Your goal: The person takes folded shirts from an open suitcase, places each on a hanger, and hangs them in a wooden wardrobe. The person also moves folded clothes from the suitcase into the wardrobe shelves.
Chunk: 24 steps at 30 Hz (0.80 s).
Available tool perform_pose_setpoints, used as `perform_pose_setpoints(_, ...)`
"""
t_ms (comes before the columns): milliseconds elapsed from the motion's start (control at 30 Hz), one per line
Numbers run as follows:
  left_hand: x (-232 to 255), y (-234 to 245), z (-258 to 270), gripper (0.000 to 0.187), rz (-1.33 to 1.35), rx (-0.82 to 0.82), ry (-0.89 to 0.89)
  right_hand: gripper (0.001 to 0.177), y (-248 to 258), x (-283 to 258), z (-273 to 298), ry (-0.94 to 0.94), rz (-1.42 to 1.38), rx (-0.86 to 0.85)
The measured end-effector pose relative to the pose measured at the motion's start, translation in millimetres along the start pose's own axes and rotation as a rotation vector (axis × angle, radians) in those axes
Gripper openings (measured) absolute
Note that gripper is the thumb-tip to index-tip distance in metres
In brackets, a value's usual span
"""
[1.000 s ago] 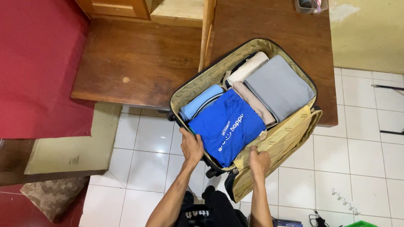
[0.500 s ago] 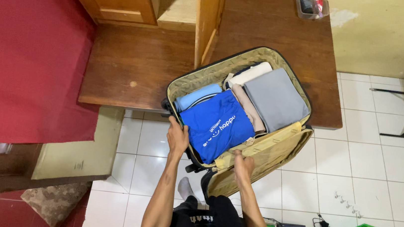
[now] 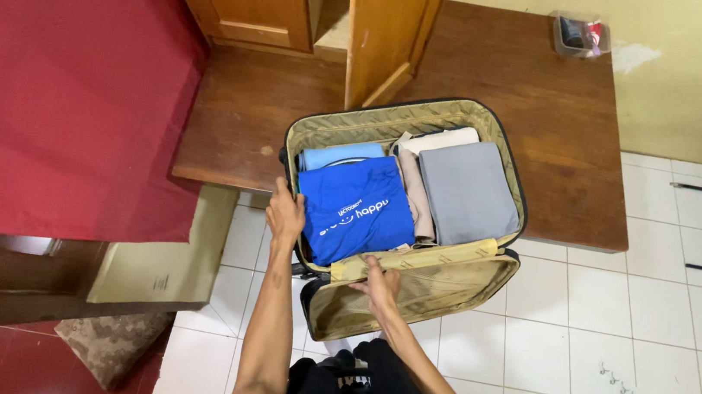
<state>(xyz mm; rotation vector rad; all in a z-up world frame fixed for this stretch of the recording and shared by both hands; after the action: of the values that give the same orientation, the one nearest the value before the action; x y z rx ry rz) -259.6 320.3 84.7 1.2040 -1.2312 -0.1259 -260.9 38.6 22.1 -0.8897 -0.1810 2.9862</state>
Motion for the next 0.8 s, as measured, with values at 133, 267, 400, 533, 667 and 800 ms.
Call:
perform_pose_setpoints(133, -24.4, 20.3, -8.3, 0.034, -0.055, 0.041, 0.053, 0.048, -36.9, 10.7, 6.7, -0.041, 0.008, -0.071)
perform_pose_setpoints(267, -44.6, 31.2, -8.0, 0.028, -0.134, 0.111, 0.109, 0.051, -67.1, 16.8, 7.9, -0.062, 0.053, -0.082)
perform_pose_setpoints(400, -40.7, 41.6, 17.3, 0.025, -0.428, 0.264, -0.011, 0.051, -84.3, 19.2, 2.7, -0.044, 0.077, -0.118)
perform_pose_setpoints(533, -52.9, 34.3, 40.6, 0.030, -0.346, 0.100, 0.220, 0.054, -90.6, 21.6, -4.3, -0.028, 0.095, -0.161)
perform_pose_setpoints(667, -59.1, 30.8, 42.6, 0.028, -0.285, -0.066, 0.309, 0.063, -87.4, 26.7, -0.8, -0.079, 0.148, -0.231)
perform_pose_setpoints(800, -55.9, 35.1, 35.8, 0.026, -0.279, -0.075, 0.314, 0.064, -69.3, 11.2, 11.0, -0.194, 0.559, -0.291)
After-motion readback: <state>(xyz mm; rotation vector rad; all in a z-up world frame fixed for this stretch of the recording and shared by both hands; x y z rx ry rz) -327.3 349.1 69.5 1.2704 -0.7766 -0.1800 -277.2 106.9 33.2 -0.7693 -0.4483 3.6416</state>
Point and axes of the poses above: each hand's wrist, its own z-axis away from the middle knuckle, its own y-axis out of the back of the hand, x = y × z, the point moved 6 cm from there along -z, towards the middle knuckle, and after that the axes turned 13 degrees about -y, right-handed, at the moved point
